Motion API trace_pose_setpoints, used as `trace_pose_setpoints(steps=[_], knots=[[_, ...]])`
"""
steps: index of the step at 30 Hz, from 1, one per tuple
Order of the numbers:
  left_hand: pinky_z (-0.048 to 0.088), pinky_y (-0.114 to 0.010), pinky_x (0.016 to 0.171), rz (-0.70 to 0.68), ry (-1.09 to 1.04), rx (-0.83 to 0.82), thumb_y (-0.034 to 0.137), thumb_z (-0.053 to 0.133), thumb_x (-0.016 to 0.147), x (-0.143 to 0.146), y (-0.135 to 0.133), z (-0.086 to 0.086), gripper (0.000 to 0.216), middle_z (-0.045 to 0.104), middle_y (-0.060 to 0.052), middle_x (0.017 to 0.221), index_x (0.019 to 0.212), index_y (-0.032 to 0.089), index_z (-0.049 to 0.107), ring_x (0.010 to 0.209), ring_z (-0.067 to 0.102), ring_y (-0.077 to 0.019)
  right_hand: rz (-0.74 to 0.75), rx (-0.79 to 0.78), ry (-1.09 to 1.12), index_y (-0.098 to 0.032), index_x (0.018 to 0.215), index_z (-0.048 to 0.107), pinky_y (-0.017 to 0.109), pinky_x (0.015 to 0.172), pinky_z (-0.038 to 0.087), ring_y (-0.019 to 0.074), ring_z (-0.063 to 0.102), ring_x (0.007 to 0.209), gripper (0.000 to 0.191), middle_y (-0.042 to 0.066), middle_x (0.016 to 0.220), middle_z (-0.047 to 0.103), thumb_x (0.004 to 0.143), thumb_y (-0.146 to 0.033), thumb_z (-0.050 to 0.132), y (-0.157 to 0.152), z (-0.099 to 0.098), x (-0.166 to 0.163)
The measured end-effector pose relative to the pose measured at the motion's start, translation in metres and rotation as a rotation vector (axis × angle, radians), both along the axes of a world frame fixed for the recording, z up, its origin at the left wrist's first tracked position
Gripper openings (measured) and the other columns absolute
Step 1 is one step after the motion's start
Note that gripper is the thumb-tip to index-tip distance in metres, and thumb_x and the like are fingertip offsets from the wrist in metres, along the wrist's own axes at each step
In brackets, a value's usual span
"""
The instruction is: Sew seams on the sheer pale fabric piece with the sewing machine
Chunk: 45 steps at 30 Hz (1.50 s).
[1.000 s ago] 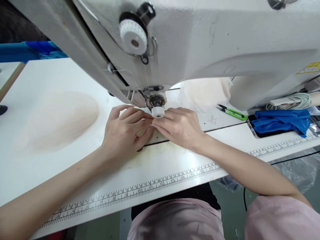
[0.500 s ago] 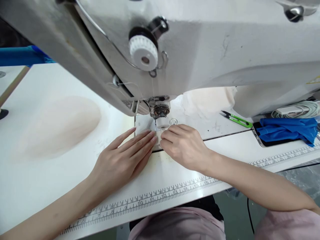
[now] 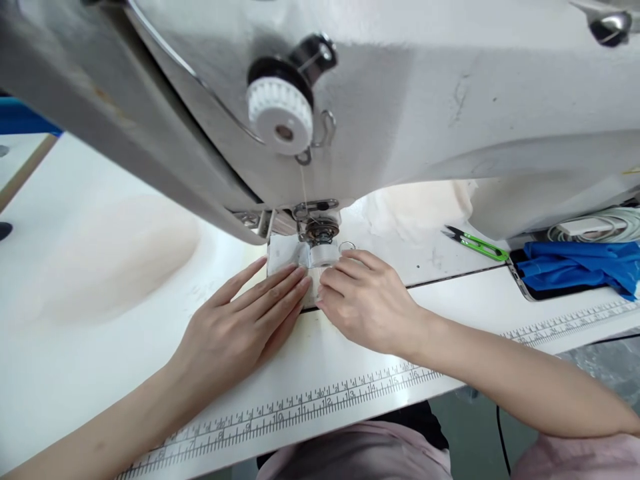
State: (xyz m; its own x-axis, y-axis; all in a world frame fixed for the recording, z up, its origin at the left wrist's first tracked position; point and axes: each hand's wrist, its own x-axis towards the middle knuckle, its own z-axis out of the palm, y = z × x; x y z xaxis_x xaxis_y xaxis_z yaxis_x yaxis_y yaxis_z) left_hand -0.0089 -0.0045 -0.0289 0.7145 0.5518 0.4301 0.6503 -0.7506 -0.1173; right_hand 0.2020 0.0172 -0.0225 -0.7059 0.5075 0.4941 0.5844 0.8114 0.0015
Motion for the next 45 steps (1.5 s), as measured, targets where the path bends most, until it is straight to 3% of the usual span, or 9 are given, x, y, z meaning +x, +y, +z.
trace_pose_setpoints(steps=[11,20,26,45], knots=[[0.044,-0.050,0.106,0.058,0.013,0.016,0.017,0.051,0.092,0.000,0.014,-0.005,0.028,0.066,-0.011,0.119,0.118,0.012,0.060,0.111,0.063,-0.0243,-0.047,0.053,-0.007,-0.015,0.088,0.071,0.032,0.075,0.047,0.0156,0.063,0.080,0.016,0.001,0.093,0.073,0.090,-0.019,0.055,0.008,-0.007,-0.001],[0.038,-0.048,0.110,0.075,-0.021,0.014,0.022,0.055,0.091,0.004,0.006,-0.006,0.031,0.065,-0.013,0.121,0.119,0.009,0.060,0.113,0.062,-0.0247,-0.070,0.087,-0.033,-0.016,0.096,0.071,0.035,0.086,0.049,0.0177,0.064,0.086,0.021,0.003,0.097,0.074,0.094,-0.024,0.051,0.012,-0.011,0.001],[0.038,-0.047,0.108,0.086,-0.024,-0.001,0.027,0.054,0.092,0.003,0.007,-0.007,0.035,0.064,-0.013,0.123,0.121,0.007,0.058,0.114,0.061,-0.0254,-0.081,0.093,-0.055,-0.015,0.098,0.071,0.035,0.097,0.045,0.0172,0.064,0.088,0.023,0.002,0.098,0.074,0.095,-0.024,0.050,0.011,-0.011,0.001],[0.030,-0.048,0.112,0.163,-0.038,-0.091,0.038,0.044,0.097,0.001,0.023,-0.010,0.044,0.060,-0.010,0.129,0.127,0.008,0.055,0.123,0.054,-0.0254,-0.166,0.116,-0.152,-0.019,0.101,0.072,0.038,0.103,0.036,0.0191,0.061,0.099,0.025,0.003,0.093,0.074,0.097,-0.026,0.049,0.020,-0.011,-0.001]])
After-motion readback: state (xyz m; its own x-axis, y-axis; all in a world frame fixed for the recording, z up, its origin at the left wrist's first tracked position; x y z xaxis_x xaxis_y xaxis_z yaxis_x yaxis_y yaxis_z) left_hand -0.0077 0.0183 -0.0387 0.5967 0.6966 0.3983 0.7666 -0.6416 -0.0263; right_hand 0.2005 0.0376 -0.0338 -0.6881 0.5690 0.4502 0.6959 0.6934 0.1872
